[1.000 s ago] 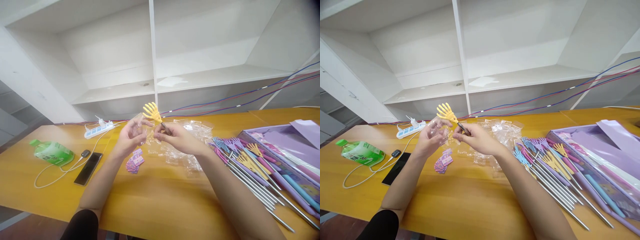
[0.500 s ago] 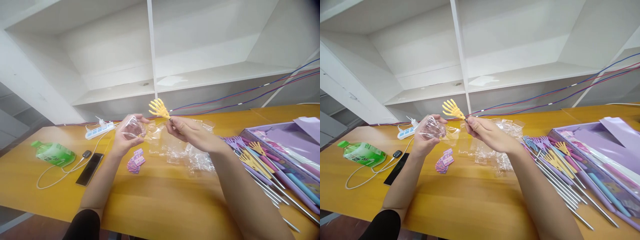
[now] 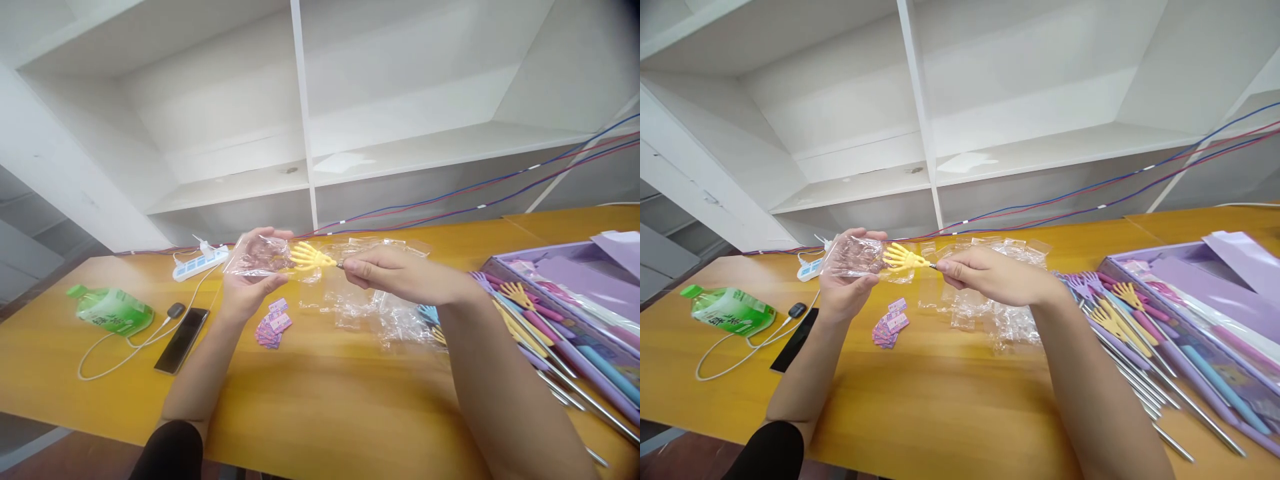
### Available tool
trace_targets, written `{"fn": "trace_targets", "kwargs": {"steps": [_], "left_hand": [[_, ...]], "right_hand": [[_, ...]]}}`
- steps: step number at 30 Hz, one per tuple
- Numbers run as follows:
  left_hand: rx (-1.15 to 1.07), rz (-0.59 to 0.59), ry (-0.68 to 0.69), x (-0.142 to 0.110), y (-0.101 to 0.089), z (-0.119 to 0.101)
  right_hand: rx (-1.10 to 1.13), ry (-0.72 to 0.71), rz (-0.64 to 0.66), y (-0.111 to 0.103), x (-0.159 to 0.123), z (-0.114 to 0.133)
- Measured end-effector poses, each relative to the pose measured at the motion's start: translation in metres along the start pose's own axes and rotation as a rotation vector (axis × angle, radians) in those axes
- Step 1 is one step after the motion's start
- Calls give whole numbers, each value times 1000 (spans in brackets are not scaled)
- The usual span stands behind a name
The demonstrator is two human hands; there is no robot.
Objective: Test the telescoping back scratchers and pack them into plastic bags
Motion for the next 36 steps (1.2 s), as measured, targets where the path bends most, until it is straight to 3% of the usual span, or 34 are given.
{"fn": "trace_targets", "kwargs": {"steps": [10, 31, 36], "left_hand": [[-123, -181, -186, -14, 9, -8], [-180, -247, -236, -22, 16, 2], [-163, -194, -245, -22, 18, 2]], "right_hand": [[-35, 19, -48, -5, -4, -6], [9, 47, -25, 2, 4, -11], [3, 21, -12, 2, 4, -9]]}}
Point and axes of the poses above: each hand's wrist, its own x-axis towards the middle knuckle, its own y-axis out of the palm, z = x × y, the point moved 4 cm from there along x, towards the middle knuckle, and after that the axes turned 1 degree about y, right-handed, at the moved point
